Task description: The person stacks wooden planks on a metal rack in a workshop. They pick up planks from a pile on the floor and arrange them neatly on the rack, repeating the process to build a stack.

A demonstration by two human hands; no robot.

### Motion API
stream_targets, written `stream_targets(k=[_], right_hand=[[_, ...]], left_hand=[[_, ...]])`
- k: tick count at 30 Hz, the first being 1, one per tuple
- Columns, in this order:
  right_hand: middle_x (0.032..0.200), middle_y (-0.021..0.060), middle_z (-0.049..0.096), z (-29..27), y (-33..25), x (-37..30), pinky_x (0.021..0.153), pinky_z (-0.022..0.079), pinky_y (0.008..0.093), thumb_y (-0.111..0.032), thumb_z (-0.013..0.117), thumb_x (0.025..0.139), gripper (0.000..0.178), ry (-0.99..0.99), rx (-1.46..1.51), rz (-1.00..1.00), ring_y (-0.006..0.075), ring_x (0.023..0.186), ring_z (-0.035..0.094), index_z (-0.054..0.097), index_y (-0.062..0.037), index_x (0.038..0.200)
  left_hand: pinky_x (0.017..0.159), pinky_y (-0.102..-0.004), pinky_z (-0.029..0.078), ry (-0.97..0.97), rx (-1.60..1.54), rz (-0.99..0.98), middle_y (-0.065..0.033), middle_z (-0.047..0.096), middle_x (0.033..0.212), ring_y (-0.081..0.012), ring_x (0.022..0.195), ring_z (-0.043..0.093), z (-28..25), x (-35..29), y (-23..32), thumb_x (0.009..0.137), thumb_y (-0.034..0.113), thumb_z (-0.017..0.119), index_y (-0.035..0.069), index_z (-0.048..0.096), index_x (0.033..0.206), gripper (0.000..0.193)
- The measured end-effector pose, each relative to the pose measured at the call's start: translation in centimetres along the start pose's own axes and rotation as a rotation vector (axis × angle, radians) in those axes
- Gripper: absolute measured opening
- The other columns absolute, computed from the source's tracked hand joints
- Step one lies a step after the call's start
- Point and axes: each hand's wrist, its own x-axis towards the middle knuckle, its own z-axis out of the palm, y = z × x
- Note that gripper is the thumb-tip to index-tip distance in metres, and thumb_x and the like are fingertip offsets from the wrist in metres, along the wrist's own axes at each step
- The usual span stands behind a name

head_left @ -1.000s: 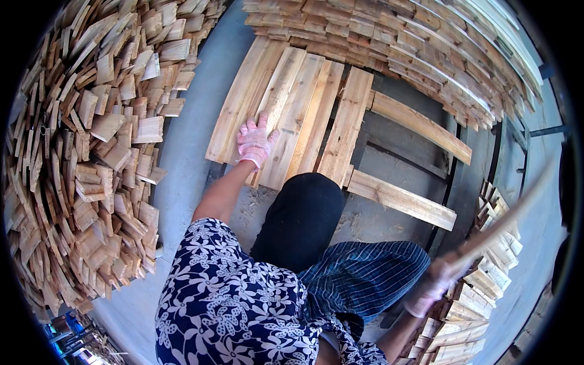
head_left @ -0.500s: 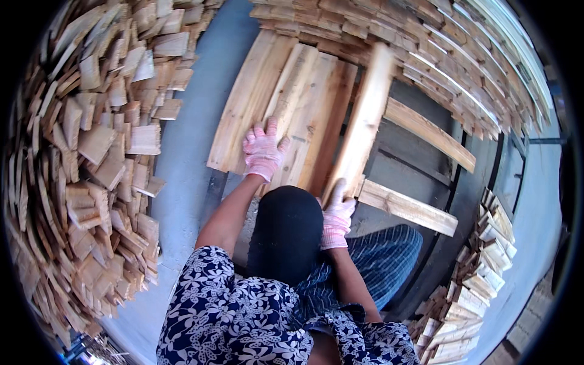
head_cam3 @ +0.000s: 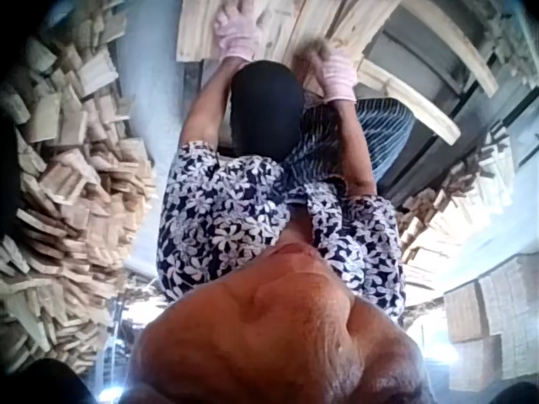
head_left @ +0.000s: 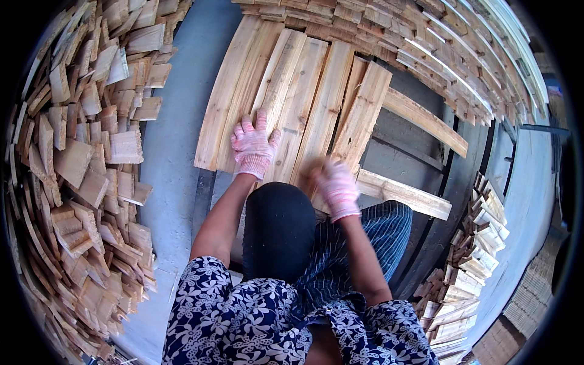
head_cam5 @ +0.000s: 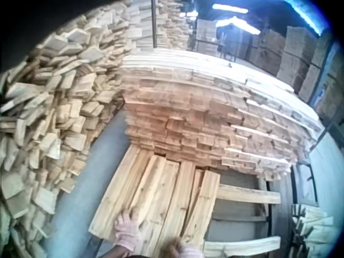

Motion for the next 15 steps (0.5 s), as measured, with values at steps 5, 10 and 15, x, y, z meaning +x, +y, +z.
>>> stream_targets(k=[5, 10, 15], right_hand=[[0.133, 0.0361, 0.051, -5.2, 5.8, 7.6, 0.101, 0.049, 0.0578, -0.055, 0.065, 0.093, 0.087, 0.296, 0.352, 0.514, 0.0544, 0.122, 0.057, 0.024, -0.0208, 0.162], [0.14, 0.04, 0.045, -5.0, 2.1, 10.5, 0.105, 0.048, 0.0526, -0.052, 0.071, 0.091, 0.094, 0.238, 0.315, 0.421, 0.055, 0.124, 0.056, 0.022, -0.018, 0.164], [0.126, 0.0319, 0.051, -5.4, 3.1, 9.8, 0.098, 0.053, 0.0471, -0.03, 0.074, 0.093, 0.081, 0.332, 0.253, 0.245, 0.0457, 0.116, 0.061, 0.033, -0.0259, 0.162]], left_hand=[[0.109, -0.0556, 0.038, -0.055, -0.042, 0.0, -0.0206, 0.042, 0.15, -0.04, 0.135, 0.043, -0.6, 0.3, 0.8, 0.091, 0.059, 0.064, 0.024, 0.038, 0.157, 0.08], [0.109, -0.0563, 0.037, -0.053, -0.033, 0.008, -0.021, 0.041, 0.15, -0.0409, 0.134, 0.043, -0.4, 0.3, 0.7, 0.091, 0.059, 0.065, 0.023, 0.036, 0.159, 0.082], [0.11, -0.0567, 0.036, -0.04, 0.01, 0.005, -0.0213, 0.041, 0.15, -0.0415, 0.135, 0.042, -0.1, 0.1, -0.3, 0.093, 0.06, 0.062, 0.023, 0.036, 0.159, 0.08]])
